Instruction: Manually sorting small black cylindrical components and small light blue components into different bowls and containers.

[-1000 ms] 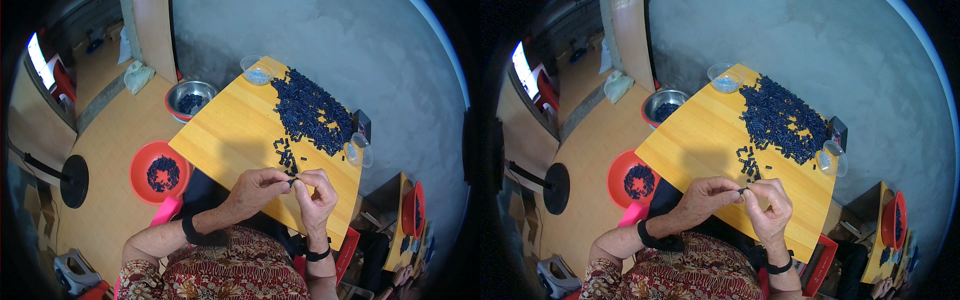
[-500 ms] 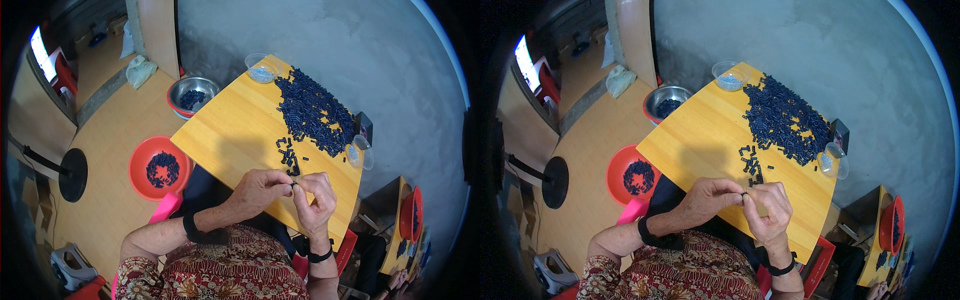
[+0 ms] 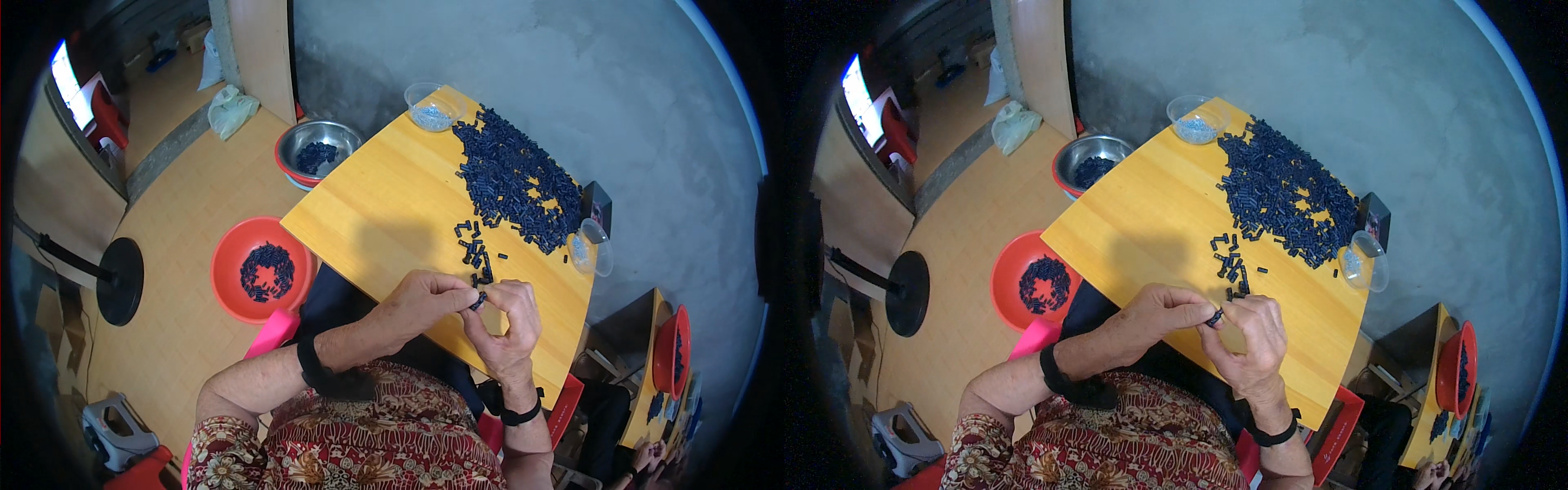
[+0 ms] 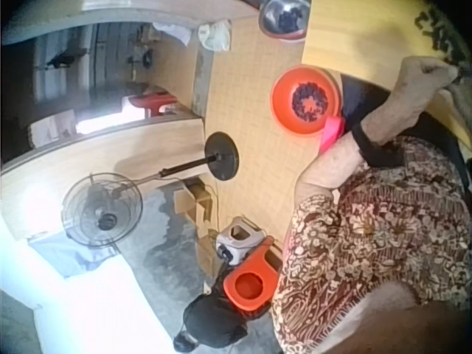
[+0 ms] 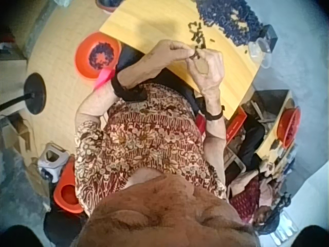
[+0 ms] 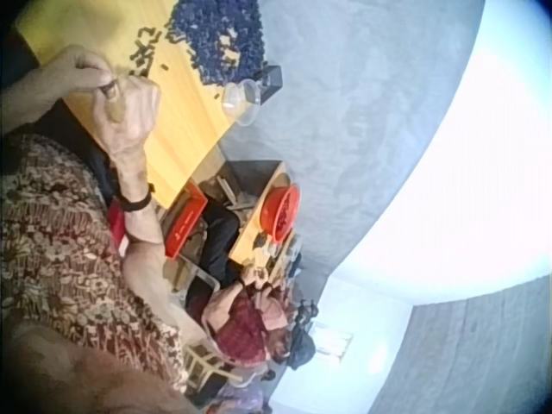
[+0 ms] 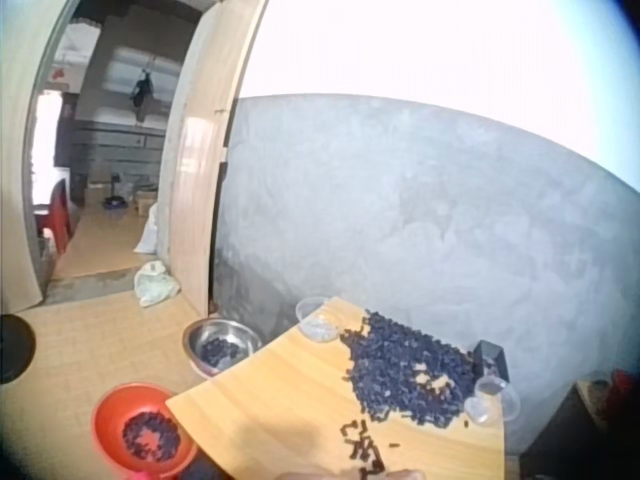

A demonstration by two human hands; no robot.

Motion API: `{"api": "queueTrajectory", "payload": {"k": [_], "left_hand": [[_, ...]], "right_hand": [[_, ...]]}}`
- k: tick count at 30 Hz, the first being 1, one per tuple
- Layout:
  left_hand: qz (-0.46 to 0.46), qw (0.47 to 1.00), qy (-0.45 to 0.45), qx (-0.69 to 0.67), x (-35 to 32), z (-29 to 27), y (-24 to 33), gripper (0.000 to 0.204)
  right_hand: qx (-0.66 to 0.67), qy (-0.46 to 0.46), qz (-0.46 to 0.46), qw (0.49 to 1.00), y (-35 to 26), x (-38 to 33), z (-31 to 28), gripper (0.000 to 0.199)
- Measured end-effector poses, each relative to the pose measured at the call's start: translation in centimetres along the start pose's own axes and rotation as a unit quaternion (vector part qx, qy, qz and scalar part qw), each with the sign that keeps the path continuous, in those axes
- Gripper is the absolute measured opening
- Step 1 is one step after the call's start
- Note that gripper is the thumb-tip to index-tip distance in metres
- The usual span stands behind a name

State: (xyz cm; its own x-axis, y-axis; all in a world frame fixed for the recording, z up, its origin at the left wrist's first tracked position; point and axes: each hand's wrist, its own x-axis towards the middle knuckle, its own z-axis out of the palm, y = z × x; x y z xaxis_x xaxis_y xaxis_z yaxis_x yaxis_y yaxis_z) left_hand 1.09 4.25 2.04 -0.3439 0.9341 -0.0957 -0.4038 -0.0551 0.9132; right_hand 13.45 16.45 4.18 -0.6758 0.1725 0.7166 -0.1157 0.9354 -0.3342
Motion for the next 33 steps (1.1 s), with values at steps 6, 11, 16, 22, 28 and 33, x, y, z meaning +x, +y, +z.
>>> {"api": "queueTrajectory", "payload": {"k": [6,11,16,22,28,33], "left_hand": [[-0.007,0.999,-0.038,-0.016,0.2,-0.2,-0.3,0.028],[-0.019,1.000,-0.020,-0.003,0.0,0.3,0.2,0.025],[-0.027,0.998,-0.051,0.006,0.2,-0.5,-0.5,0.021],[-0.023,0.998,-0.053,0.004,0.2,-0.5,-0.6,0.021],[0.004,1.000,-0.026,-0.007,0.1,-0.1,-0.4,0.021],[0.001,0.999,-0.032,0.000,0.0,0.2,0.0,0.021]], "right_hand": [[0.007,0.005,0.011,1.000,0.2,0.0,-0.3,0.033],[-0.007,0.005,-0.022,1.000,0.6,-0.1,-0.3,0.032],[-0.019,-0.010,-0.061,0.998,0.6,0.0,-0.1,0.032],[-0.018,-0.067,-0.049,0.996,0.4,0.7,-1.0,0.030],[0.074,-0.121,0.052,0.989,0.6,0.9,-2.5,0.031],[0.232,-0.088,0.218,0.944,1.4,0.7,-2.4,0.019]]}}
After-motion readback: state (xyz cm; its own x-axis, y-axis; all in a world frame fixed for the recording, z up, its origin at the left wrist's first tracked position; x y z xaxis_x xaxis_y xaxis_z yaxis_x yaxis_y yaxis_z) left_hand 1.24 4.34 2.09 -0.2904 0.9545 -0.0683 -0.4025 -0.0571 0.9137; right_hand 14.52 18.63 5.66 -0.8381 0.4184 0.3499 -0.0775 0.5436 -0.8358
